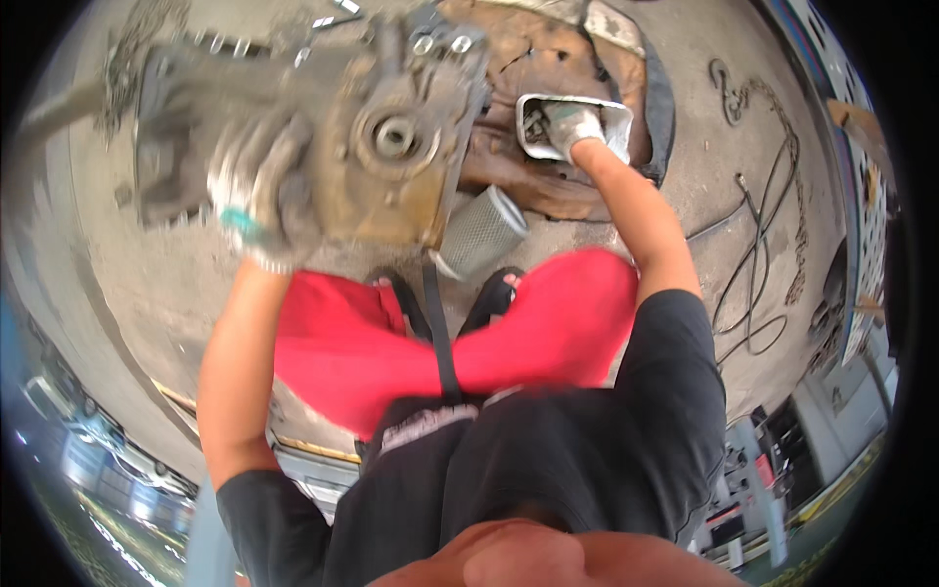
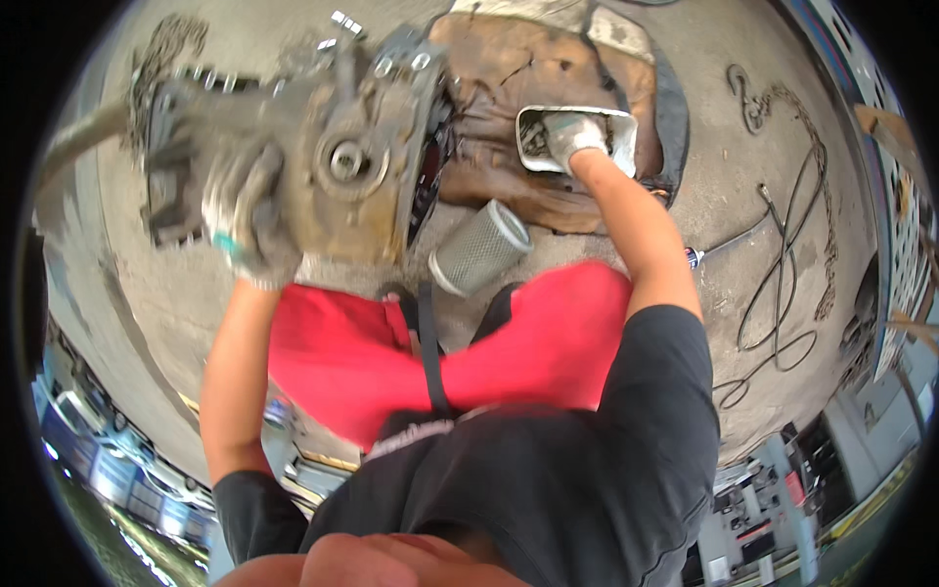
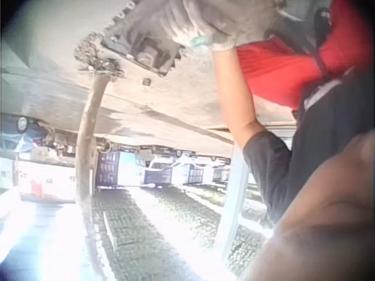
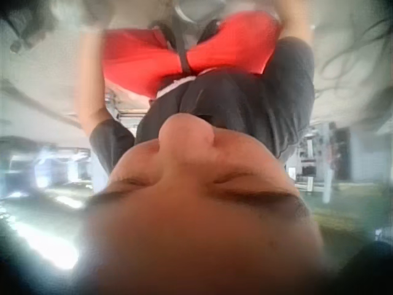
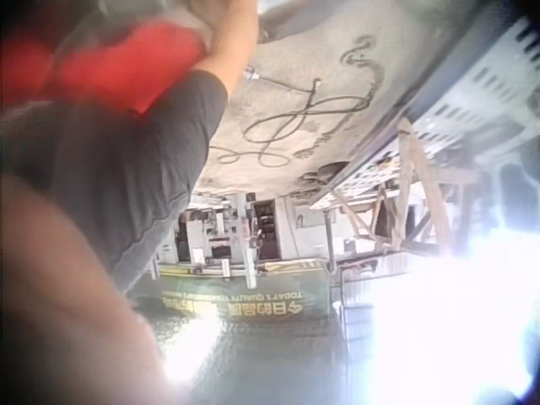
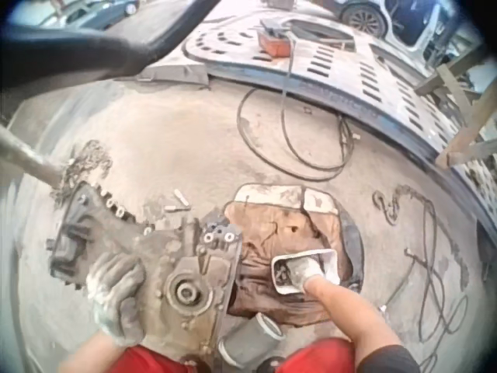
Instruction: The person sits on the floor and assembles a car engine block. They place a timing chain onto the engine, insert and tighten bolts by hand, and then fit a metal cover over the assembly, securing it with additional bolts.
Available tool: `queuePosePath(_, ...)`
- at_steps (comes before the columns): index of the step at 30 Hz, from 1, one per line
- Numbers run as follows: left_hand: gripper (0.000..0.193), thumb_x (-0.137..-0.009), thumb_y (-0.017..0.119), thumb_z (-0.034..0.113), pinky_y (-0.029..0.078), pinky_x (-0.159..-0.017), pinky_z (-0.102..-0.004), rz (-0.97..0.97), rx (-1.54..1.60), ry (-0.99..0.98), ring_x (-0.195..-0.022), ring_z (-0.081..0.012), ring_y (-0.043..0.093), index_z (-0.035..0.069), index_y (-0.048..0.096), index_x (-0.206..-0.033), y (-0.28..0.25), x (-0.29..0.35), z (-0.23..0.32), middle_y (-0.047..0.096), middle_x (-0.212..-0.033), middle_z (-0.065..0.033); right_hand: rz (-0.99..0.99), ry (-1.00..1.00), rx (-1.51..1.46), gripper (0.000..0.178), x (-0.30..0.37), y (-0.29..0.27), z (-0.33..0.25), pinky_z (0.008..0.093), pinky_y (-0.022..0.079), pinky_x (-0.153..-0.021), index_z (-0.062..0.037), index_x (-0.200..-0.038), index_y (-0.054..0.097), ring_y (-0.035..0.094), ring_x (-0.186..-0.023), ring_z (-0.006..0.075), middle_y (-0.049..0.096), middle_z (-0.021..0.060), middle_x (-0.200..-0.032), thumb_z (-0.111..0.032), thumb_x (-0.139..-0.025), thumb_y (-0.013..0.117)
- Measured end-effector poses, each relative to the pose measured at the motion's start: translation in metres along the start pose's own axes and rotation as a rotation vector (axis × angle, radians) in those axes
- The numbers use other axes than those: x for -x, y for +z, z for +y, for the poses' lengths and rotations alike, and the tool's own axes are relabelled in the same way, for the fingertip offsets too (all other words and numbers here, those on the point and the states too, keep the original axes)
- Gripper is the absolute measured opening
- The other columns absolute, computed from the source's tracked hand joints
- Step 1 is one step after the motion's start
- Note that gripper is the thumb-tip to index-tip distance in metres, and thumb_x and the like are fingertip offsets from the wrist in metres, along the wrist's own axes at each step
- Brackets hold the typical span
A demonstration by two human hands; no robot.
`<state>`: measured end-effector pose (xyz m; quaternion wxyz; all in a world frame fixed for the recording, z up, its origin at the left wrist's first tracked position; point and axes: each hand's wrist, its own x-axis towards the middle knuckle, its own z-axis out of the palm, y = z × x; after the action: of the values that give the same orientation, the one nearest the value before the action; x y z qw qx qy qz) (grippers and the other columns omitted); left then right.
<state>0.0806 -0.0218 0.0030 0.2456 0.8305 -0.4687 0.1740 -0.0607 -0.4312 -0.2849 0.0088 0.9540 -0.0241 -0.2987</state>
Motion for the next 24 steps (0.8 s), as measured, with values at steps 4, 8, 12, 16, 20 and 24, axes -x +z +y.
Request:
queuePosePath(4, 0.038, -0.097, 0.056, 0.032, 0.052, -0.096, -0.0524, 0.203, 0.065, 0.045, -0.106, -0.0366, 0.071, 0.008, 0.070, -0.122, 0.011, 0.005, -0.004, 0.075, -0.116, -0.0150, -0.148, 0.030, -0.085, 0.038, 0.001, 0.010, 0.005, 0.0491, 0.056, -0.099, -0.0122, -0.127, 0.072, 0.070, -0.117, 0.0367, 0.072, 0.0198, -0.128, -0.029, -0.100, 0.051)
queuePosePath(8, 0.034, -0.094, 0.065, 0.030, 0.054, -0.092, -0.0501, 0.105, 0.024, 0.002, -0.103, -0.0340, 0.072, 0.009, 0.071, -0.119, 0.004, 0.014, -0.016, 0.075, -0.111, -0.0144, -0.122, 0.052, -0.062, 0.040, 0.003, -0.022, -0.020, 0.0478, 0.054, -0.103, -0.0123, -0.132, 0.069, 0.067, -0.123, 0.0382, 0.068, 0.0202, -0.136, -0.024, -0.099, 0.052)
queuePosePath(12, 0.029, -0.094, 0.067, 0.028, 0.055, -0.092, -0.0499, 0.127, 0.049, -0.035, -0.103, -0.0346, 0.072, 0.008, 0.071, -0.114, 0.005, 0.013, -0.004, 0.075, -0.110, -0.0147, -0.060, 0.085, -0.143, 0.043, 0.010, -0.016, -0.011, 0.0470, 0.053, -0.105, -0.0096, -0.130, 0.071, 0.066, -0.123, 0.0396, 0.067, 0.0207, -0.136, -0.030, -0.094, 0.059)
queuePosePath(16, 0.028, -0.095, 0.066, 0.027, 0.055, -0.093, -0.0493, 0.137, 0.048, -0.037, -0.103, -0.0364, 0.072, 0.007, 0.072, -0.114, 0.005, 0.015, 0.000, 0.075, -0.111, -0.0157, 0.019, 0.163, -0.259, 0.048, 0.037, -0.028, 0.002, 0.0456, 0.052, -0.103, -0.0071, -0.124, 0.073, 0.068, -0.119, 0.0396, 0.072, 0.0223, -0.126, -0.040, -0.091, 0.064)
queuePosePath(20, 0.028, -0.096, 0.065, 0.026, 0.055, -0.094, -0.0488, 0.160, 0.045, -0.029, -0.104, -0.0381, 0.072, 0.006, 0.073, -0.114, 0.005, 0.007, -0.001, 0.075, -0.112, -0.0167, 0.170, 0.237, -0.658, 0.047, 0.096, -0.084, 0.015, 0.0376, 0.056, -0.094, -0.0032, -0.120, 0.073, 0.074, -0.106, 0.0307, 0.077, 0.0186, -0.112, -0.037, -0.087, 0.075)
queuePosePath(24, 0.027, -0.098, 0.064, 0.025, 0.055, -0.095, -0.0483, 0.187, 0.020, -0.017, -0.104, -0.0399, 0.072, 0.005, 0.074, -0.113, -0.005, 0.003, 0.004, 0.075, -0.113, -0.0178, 0.316, 0.176, -1.425, 0.031, 0.176, -0.161, -0.014, 0.0335, 0.061, -0.082, 0.0036, -0.115, 0.069, 0.076, -0.092, 0.0217, 0.077, 0.0172, -0.105, -0.014, -0.091, 0.077)
